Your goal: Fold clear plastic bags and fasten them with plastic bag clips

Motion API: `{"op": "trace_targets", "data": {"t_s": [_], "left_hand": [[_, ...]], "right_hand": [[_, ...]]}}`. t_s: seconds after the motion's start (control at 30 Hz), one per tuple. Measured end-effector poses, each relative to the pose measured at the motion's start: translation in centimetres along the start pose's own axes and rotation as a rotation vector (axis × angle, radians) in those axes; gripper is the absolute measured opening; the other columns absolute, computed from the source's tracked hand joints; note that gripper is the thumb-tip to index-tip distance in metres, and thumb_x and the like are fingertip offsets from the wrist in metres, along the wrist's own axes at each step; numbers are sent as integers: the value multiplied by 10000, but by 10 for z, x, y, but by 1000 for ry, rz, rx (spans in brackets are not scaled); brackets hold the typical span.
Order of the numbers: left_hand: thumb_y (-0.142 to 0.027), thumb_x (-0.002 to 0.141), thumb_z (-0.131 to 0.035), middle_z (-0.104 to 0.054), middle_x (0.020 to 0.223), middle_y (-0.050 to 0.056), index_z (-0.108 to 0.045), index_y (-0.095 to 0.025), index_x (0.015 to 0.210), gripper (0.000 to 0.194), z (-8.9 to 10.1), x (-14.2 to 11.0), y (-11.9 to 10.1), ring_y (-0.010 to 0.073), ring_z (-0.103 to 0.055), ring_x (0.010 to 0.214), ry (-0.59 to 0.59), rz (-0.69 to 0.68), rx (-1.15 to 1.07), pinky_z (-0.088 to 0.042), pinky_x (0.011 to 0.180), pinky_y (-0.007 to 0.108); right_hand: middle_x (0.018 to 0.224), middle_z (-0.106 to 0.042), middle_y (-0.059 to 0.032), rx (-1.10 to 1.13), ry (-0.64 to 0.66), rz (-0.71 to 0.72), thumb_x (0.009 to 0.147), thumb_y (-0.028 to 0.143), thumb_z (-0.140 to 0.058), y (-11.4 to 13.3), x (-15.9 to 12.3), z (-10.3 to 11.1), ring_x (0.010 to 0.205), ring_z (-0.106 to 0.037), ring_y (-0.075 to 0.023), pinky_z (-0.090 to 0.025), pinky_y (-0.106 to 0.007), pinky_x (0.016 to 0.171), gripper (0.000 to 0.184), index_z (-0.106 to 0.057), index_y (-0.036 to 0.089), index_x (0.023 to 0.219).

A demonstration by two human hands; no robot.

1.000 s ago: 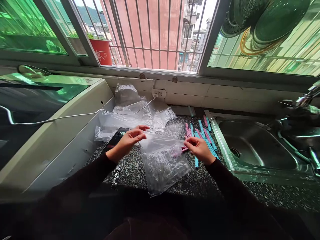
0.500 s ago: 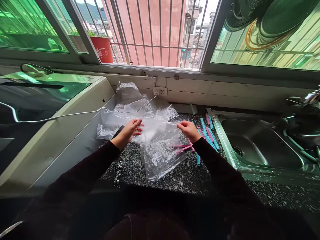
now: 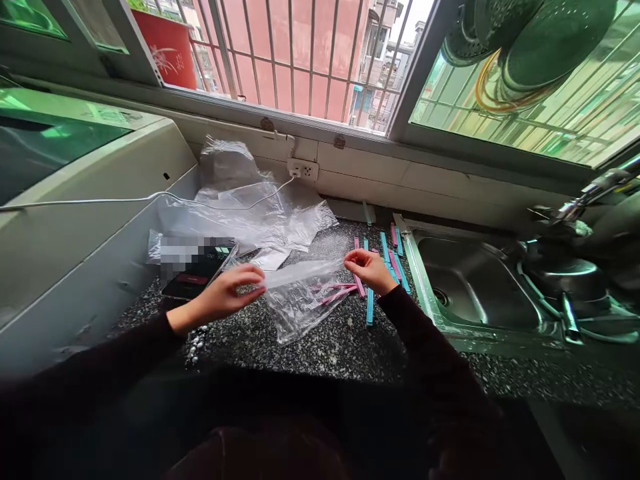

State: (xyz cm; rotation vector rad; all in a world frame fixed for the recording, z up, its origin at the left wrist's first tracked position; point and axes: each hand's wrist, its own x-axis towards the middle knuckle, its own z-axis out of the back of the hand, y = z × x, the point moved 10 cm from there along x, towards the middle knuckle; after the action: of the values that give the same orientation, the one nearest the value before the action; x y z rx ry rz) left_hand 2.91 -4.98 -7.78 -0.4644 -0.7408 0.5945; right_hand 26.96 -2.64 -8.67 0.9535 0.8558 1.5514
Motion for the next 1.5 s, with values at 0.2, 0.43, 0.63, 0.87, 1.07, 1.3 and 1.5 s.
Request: {"op": "trace_targets", "data": {"t_s": [0.2,0.43,0.63,0.87,1.07,1.3,1.5], "left_hand": [[-304,809,-544,-629,861,77,-616,-176,880,163,-41,-38,-54,170,-549,757,275,-344,342,-435,684,289],[-350,846,-430,-639,774,86,-636,-149,828,288,-17,10,-25,183,-555,757,172,-2,184,-422,702,304],[-344,733,-526,-526,476,-2,-577,-155,546,270,-67,45,59,120,-444,458,394,620,101,-291,468,240],[-254,578,-652,-393,314,-40,-458,-179,369,295,-113,38,70,70,-283,293,410,901,-389,-168,374,235],[-239,558,-655,-421,404,-67,-531,-172,521,146,-92,32,60,61,-317,384,255,795,-459,-195,405,202],[-290,627,-624,-403,505,-69,-502,-161,638,178,-47,8,21,65,-349,475,145,584,-567,-249,471,200],[-318,647,-622,-437,554,-52,-470,-161,620,221,-23,-9,19,68,-374,511,16,582,-553,-290,500,209]], "right_hand": [[647,-569,-10,-278,28,-62,694,333,-550,-26,0,7,541,-459,-115,-372,-254,517,224,-623,158,813],[536,-532,-12,-424,-19,-170,782,487,-421,-37,-12,17,513,-465,-129,-351,-258,514,401,-598,154,648],[427,-455,14,-287,78,-323,759,636,-394,-52,-18,-4,395,-400,-100,-306,-250,442,551,-584,147,589],[460,-481,32,-124,106,-282,616,425,-632,-48,-13,-24,427,-400,-79,-283,-224,428,298,-528,161,525],[556,-524,13,-93,94,-207,661,341,-591,-36,-34,-20,529,-463,-100,-358,-242,513,204,-569,146,605],[834,-559,-37,-109,217,-45,685,383,-650,-1,-19,-21,599,-484,-103,-407,-250,536,486,-568,168,1113],[829,-613,-38,9,489,-92,602,433,-719,5,-10,-74,670,-527,-128,-432,-257,594,465,-641,160,970]]}}
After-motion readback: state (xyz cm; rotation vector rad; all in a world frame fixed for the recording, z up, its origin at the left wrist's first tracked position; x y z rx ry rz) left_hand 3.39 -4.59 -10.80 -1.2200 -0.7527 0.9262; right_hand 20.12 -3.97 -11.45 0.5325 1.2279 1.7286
